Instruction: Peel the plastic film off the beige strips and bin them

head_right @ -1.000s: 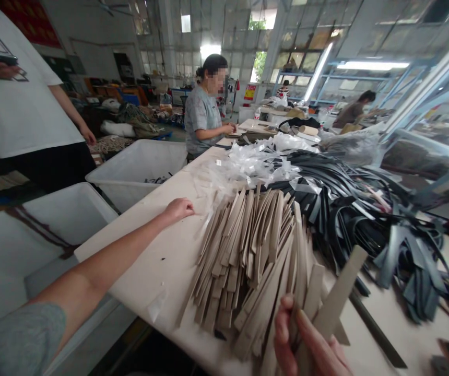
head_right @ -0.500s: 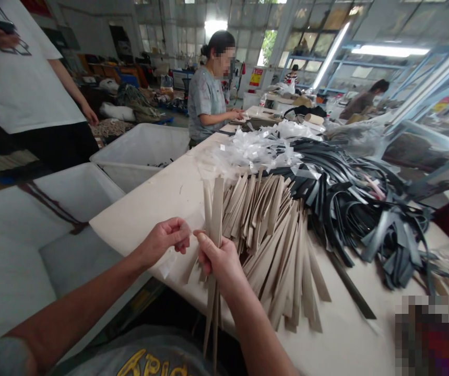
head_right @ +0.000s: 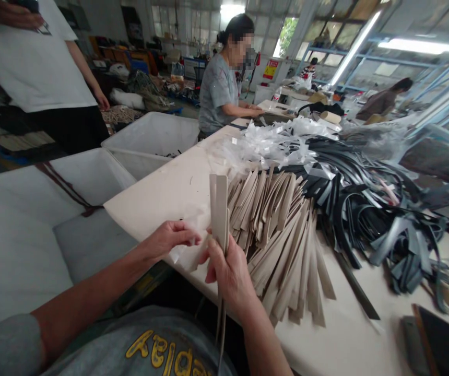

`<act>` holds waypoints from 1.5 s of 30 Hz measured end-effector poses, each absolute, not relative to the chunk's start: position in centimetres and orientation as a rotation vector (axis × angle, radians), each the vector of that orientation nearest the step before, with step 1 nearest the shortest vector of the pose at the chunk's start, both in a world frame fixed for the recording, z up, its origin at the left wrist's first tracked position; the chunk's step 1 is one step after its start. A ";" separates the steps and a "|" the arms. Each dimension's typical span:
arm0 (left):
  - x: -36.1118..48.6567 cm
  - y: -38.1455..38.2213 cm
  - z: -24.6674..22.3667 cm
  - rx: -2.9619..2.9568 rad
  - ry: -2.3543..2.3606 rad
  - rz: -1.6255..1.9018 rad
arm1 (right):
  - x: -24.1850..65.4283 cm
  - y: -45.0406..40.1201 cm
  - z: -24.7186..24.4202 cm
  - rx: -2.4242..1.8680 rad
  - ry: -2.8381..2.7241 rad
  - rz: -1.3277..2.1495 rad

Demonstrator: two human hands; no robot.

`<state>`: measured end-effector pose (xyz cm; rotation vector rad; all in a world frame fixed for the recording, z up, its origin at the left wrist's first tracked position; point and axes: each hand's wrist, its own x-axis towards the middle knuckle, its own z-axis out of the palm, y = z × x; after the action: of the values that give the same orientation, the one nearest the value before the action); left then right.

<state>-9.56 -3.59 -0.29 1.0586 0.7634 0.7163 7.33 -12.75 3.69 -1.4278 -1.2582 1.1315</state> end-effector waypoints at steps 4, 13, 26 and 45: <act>-9.3 -2.8 0.1 0.645 0.685 0.887 | 8.1 -16.2 2.9 -1.522 -1.270 1.154; -7.2 -2.0 1.7 0.262 0.673 0.978 | 7.9 -20.0 1.1 -1.683 -1.332 0.933; -6.4 -2.3 2.4 0.301 0.672 1.001 | 8.5 -20.4 -0.9 -1.761 -1.716 0.316; -7.5 -1.0 1.7 0.193 0.675 1.119 | 7.4 -18.5 -1.3 -1.731 -1.704 0.437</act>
<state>-7.48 -0.96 1.66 0.1925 0.6751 1.1192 7.36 -18.52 -1.27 -1.7313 -1.7042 0.4374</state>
